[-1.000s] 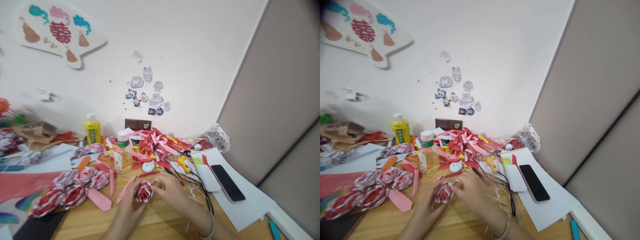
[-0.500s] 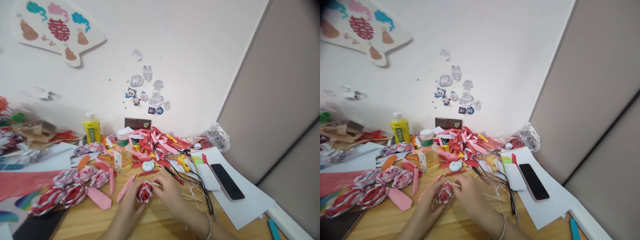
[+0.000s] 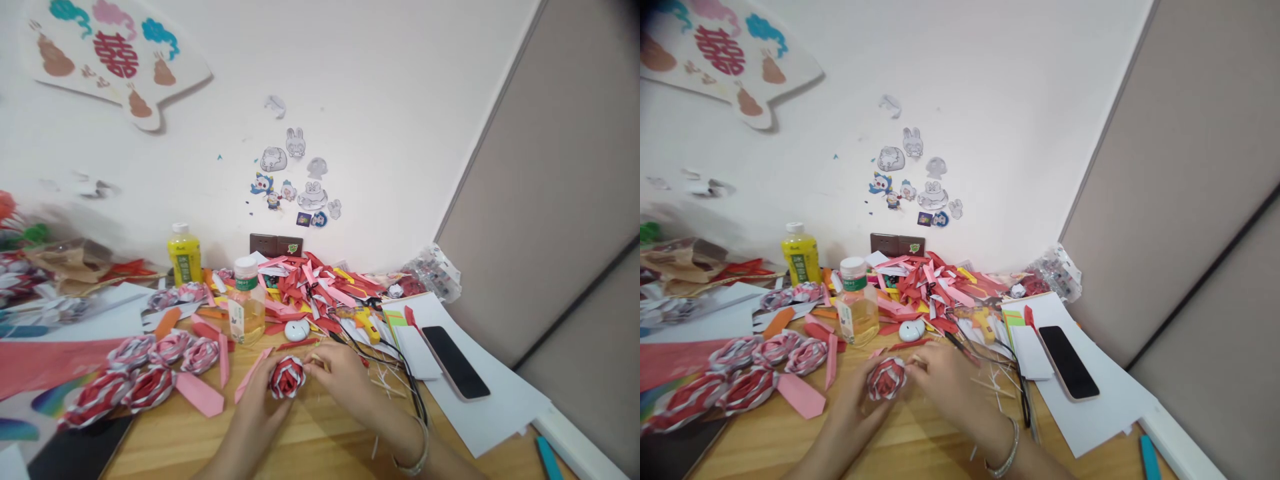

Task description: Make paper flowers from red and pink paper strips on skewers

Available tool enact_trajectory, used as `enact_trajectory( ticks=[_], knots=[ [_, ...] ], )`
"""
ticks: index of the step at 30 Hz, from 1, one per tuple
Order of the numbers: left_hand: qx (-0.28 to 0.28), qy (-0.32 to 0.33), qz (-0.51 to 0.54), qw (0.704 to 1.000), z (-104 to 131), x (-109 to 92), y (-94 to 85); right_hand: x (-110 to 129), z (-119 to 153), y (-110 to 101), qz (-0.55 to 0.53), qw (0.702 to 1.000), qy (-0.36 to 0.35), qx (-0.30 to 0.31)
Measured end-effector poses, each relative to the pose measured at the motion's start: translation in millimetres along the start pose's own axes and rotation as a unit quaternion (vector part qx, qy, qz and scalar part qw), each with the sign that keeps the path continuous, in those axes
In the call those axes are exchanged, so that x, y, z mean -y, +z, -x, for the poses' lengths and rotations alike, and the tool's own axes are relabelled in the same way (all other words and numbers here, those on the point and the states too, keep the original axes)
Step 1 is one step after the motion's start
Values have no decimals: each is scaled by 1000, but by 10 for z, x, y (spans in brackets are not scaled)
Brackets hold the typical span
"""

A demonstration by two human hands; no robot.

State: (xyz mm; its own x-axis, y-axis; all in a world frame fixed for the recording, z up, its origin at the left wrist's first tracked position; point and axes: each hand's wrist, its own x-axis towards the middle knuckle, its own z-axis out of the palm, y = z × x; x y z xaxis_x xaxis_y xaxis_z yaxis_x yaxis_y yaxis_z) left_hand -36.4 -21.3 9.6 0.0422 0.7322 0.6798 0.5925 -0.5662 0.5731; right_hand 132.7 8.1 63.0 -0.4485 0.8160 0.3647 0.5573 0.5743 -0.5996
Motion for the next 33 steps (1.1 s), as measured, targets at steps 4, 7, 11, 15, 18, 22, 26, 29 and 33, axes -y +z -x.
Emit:
enact_trajectory(
  ticks=[4, 7, 11, 15, 18, 22, 26, 29, 33],
  knots=[
    [1, 4, 16, 1000, -12, -42, -19, 52, 19, 8, 54, 998, -38, -20],
    [8, -10, 20, 1000, 13, -14, -1, 82, 32, 24, 80, 995, -42, -29],
    [18, -6, 14, 1000, 49, 38, 26, 83, 24, 70, 9, 999, 7, -46],
    [15, -7, 18, 1000, 62, 50, 24, 58, 4, 77, -42, 998, 44, -25],
    [25, -4, 25, 999, 47, 30, 15, 30, -6, 46, -42, 998, 53, 2],
    [52, -5, 34, 998, 28, -1, 13, 20, -11, 13, -18, 998, 57, 2],
    [93, -14, 62, 994, 54, 7, 32, 57, -6, 5, 27, 999, 40, -7],
    [104, -25, 76, 991, 88, 46, 57, 87, 0, 5, 58, 997, 38, -24],
    [112, -35, 83, 990, 99, 53, 60, 97, -8, 35, 59, 997, 39, -28]
  ],
)
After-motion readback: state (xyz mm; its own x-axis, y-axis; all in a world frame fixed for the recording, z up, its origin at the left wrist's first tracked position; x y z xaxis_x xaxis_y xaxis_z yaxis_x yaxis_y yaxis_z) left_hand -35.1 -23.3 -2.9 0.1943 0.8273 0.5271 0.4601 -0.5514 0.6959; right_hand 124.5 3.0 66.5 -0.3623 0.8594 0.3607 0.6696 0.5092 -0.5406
